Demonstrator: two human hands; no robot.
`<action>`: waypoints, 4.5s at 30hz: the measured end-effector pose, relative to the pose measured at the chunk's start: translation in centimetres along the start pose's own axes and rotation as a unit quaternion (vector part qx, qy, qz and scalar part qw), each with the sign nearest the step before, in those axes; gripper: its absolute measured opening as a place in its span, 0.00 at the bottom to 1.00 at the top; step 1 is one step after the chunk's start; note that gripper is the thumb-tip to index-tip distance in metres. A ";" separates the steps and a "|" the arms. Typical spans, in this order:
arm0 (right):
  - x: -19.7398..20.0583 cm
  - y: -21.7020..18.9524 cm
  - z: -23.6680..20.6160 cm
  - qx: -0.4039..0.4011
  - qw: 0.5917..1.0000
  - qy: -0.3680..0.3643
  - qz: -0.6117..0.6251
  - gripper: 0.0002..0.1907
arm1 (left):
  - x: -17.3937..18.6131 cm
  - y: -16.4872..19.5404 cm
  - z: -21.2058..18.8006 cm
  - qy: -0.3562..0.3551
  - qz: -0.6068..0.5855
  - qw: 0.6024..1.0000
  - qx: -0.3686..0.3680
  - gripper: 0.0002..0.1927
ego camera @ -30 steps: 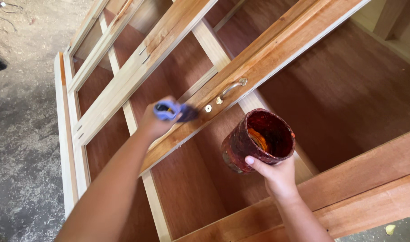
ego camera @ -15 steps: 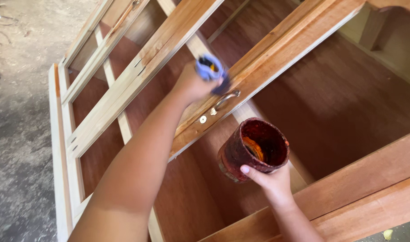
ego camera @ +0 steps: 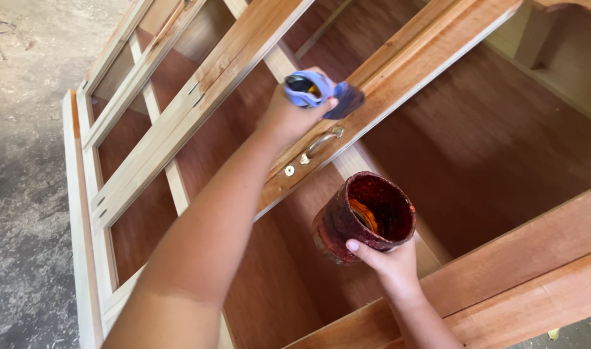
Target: The person holds a cup of dark wood stain and a wide brush, brushing stain onto the raw, unstained rails and frame of a wooden cabinet, working across different panels and edges. They briefly work the cabinet's lock and key, then open a cabinet door at the end.
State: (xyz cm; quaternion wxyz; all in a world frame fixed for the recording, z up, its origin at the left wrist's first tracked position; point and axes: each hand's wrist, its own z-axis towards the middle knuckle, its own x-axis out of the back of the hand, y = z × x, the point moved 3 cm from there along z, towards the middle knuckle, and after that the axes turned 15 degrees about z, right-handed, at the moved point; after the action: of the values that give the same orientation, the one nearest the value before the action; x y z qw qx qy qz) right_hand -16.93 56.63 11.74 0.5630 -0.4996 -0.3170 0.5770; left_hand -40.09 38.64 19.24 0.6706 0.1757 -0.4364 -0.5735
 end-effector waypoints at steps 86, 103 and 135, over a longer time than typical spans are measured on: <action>-2.2 1.3 -2.7 -0.038 0.996 -0.043 0.075 0.42 | 1.5 -14.9 -24.2 0.282 -0.192 0.838 0.426 0.13; -2.7 3.8 -0.3 -0.080 0.979 -0.188 0.027 0.53 | 4.8 -1.7 -11.0 -0.059 -0.041 0.981 0.180 0.13; -0.1 2.1 -0.1 -0.028 0.994 -0.094 0.038 0.50 | 3.5 11.4 -19.9 -0.018 -0.027 0.994 -0.100 0.26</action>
State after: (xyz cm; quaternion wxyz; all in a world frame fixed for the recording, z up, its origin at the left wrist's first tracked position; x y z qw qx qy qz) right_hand -17.53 56.18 9.80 0.4941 -0.4700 -0.3652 0.6337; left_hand -17.53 33.32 17.84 0.6610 0.1094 -0.3837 -0.6356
